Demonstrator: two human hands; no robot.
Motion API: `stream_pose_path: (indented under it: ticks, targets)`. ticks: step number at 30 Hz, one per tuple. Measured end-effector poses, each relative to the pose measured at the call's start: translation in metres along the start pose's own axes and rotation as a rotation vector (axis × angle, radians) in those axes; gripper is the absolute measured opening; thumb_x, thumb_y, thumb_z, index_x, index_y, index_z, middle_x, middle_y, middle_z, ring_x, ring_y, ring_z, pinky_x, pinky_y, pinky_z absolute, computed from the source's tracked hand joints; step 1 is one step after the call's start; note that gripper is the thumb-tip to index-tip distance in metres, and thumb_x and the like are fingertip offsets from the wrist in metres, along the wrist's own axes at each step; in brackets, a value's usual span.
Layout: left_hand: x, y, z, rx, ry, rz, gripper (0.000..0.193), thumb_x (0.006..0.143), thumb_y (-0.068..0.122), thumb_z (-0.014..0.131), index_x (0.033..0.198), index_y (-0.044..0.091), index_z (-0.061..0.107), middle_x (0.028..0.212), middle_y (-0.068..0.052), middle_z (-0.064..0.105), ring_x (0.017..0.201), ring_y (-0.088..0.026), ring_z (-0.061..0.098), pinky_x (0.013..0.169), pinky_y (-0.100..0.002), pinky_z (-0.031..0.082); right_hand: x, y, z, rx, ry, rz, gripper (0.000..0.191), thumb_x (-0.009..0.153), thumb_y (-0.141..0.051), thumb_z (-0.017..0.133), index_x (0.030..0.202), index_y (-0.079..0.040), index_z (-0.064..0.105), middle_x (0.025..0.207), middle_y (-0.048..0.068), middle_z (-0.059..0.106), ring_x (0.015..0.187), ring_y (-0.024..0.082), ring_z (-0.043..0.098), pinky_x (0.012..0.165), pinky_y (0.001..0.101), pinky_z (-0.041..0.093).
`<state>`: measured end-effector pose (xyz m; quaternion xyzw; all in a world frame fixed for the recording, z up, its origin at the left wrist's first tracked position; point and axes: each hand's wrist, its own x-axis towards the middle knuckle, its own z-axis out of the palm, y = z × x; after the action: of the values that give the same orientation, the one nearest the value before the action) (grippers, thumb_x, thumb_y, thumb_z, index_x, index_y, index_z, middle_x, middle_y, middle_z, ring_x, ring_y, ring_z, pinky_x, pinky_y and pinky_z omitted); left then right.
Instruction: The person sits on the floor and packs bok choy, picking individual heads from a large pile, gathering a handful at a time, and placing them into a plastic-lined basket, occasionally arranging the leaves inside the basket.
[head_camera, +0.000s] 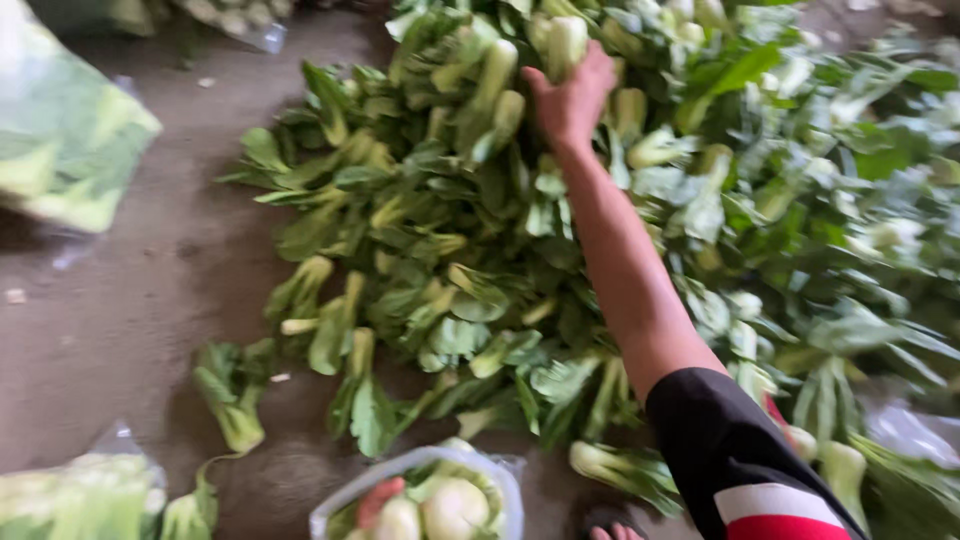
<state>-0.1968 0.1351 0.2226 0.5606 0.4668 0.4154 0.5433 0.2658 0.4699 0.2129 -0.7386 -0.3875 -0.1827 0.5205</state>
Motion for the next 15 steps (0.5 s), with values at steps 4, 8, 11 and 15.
stream_pose_path:
  ticks: [4, 8, 11, 15]
  targets:
    - [-0.019, -0.004, -0.008, -0.043, 0.071, 0.010, 0.053, 0.072, 0.014, 0.087, 0.120, 0.005, 0.066, 0.107, -0.005, 0.071, 0.096, -0.017, 0.070, 0.082, -0.033, 0.058, 0.010, 0.009, 0.003, -0.314, -0.145, -0.018, 0.054, 0.091, -0.035, 0.085, 0.124, -0.003, 0.057, 0.126, 0.022, 0.058, 0.118, 0.041, 0.055, 0.104, 0.0542, 0.045]
    - [-0.031, -0.005, -0.024, -0.020, 0.081, 0.003, 0.053, 0.072, 0.017, 0.087, 0.119, 0.006, 0.066, 0.107, -0.006, 0.071, 0.096, -0.017, 0.070, 0.082, -0.033, 0.058, -0.030, -0.044, -0.078, 0.217, -0.203, -0.211, 0.049, 0.091, -0.006, 0.073, 0.133, -0.010, 0.047, 0.126, 0.014, 0.059, 0.121, 0.029, 0.060, 0.094, 0.0476, 0.054]
    - [-0.026, 0.003, -0.024, 0.094, 0.030, -0.034, 0.044, 0.077, 0.018, 0.087, 0.116, 0.005, 0.071, 0.104, -0.006, 0.074, 0.093, -0.016, 0.071, 0.080, -0.032, 0.059, -0.111, -0.106, -0.192, 0.716, -0.568, -0.266, 0.066, 0.101, 0.001, 0.056, 0.152, 0.000, 0.015, 0.142, 0.015, 0.045, 0.124, 0.021, 0.051, 0.111, 0.0375, 0.046]
    - [-0.007, 0.017, 0.013, -0.152, -0.063, 0.008, 0.055, 0.080, 0.020, 0.085, 0.129, 0.006, 0.064, 0.109, -0.003, 0.072, 0.095, -0.014, 0.068, 0.084, -0.029, 0.057, -0.210, -0.153, -0.296, 0.793, -0.927, 0.096, 0.050, 0.096, 0.001, 0.057, 0.143, -0.004, 0.040, 0.136, 0.010, 0.057, 0.114, 0.018, 0.058, 0.101, 0.0311, 0.050]
